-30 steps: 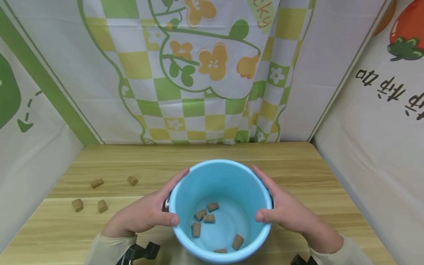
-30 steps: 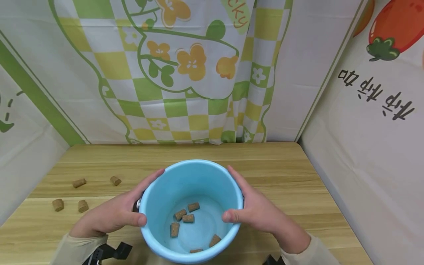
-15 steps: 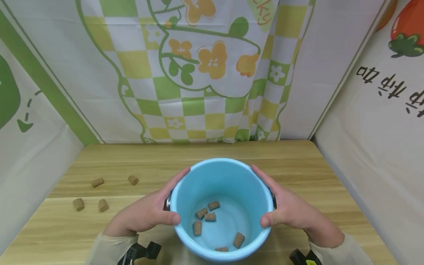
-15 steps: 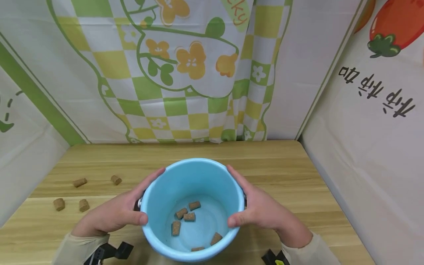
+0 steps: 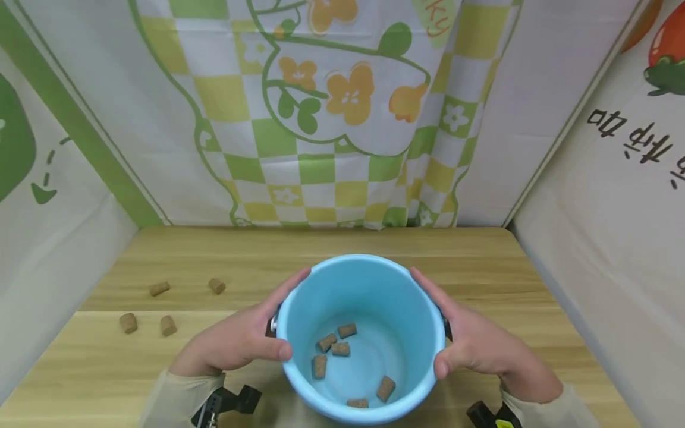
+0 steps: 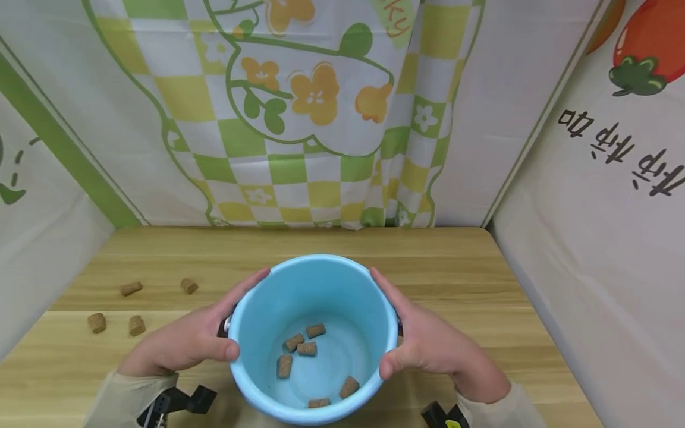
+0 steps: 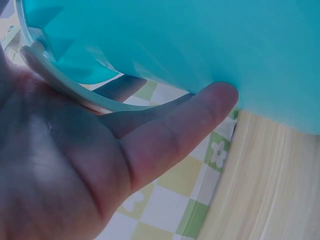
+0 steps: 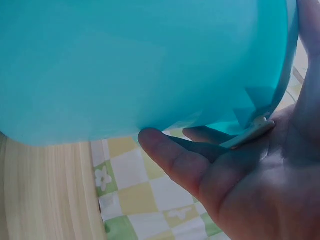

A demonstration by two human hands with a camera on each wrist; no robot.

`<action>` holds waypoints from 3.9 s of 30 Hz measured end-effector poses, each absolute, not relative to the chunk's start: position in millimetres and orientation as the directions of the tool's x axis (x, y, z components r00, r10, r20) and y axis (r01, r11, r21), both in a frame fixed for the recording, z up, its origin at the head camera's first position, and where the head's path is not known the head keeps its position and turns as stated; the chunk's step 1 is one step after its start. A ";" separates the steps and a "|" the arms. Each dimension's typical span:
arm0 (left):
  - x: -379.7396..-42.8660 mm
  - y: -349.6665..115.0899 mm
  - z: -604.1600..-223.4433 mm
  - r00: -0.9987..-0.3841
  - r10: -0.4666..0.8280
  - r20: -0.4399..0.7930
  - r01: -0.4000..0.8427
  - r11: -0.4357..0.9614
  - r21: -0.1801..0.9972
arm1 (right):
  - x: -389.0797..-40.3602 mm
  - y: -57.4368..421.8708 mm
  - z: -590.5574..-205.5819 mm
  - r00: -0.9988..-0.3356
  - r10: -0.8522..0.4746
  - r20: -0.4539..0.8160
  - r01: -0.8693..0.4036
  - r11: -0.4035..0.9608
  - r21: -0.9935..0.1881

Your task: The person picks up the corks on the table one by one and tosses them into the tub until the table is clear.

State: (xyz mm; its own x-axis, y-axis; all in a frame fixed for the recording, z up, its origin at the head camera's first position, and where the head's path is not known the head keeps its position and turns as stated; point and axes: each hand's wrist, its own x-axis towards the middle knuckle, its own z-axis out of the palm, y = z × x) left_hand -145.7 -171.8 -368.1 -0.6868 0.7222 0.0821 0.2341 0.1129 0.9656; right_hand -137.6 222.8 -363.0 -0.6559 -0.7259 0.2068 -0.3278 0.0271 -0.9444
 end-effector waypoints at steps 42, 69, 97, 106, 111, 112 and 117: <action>-128.3 -255.0 -318.4 -0.920 0.064 0.387 0.342 0.614 0.711 | -141.9 226.2 -340.9 -0.581 -0.812 0.057 -0.308 0.155 -0.939; -136.8 -396.4 -407.1 -0.960 -0.243 -0.136 -0.124 -0.062 0.990 | -144.2 227.4 -343.2 -0.574 -0.818 0.040 -0.280 0.150 -0.948; -144.3 -427.2 -462.3 -0.892 -0.293 -0.344 -0.435 0.354 0.828 | -144.4 225.0 -338.8 -0.548 -0.834 0.066 -0.299 0.121 -0.947; -147.9 -425.7 -462.4 -0.896 -0.340 -0.286 -0.422 0.451 0.786 | -144.4 225.4 -339.0 -0.549 -0.834 0.060 -0.297 0.127 -0.946; -146.3 -427.0 -465.9 -0.901 -0.345 -0.262 -0.395 0.403 0.826 | -144.5 225.7 -339.8 -0.546 -0.835 0.063 -0.292 0.119 -0.949; -146.0 -427.6 -466.7 -0.902 -0.344 -0.262 -0.389 0.383 0.838 | -144.6 225.6 -339.9 -0.545 -0.836 0.063 -0.286 0.115 -0.951; -144.6 -430.1 -467.5 -0.907 -0.319 -0.274 -0.370 0.296 0.880 | -144.4 225.2 -340.3 -0.543 -0.837 0.065 -0.270 0.100 -0.958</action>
State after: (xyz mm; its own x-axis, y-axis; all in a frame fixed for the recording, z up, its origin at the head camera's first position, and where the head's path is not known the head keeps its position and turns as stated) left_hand -144.6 -430.1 -467.5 -0.9073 -0.3190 -0.2738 -0.3700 0.2965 0.8805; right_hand -144.4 225.2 -340.3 -0.5428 -0.8373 0.0653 -0.2700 0.1003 -0.9576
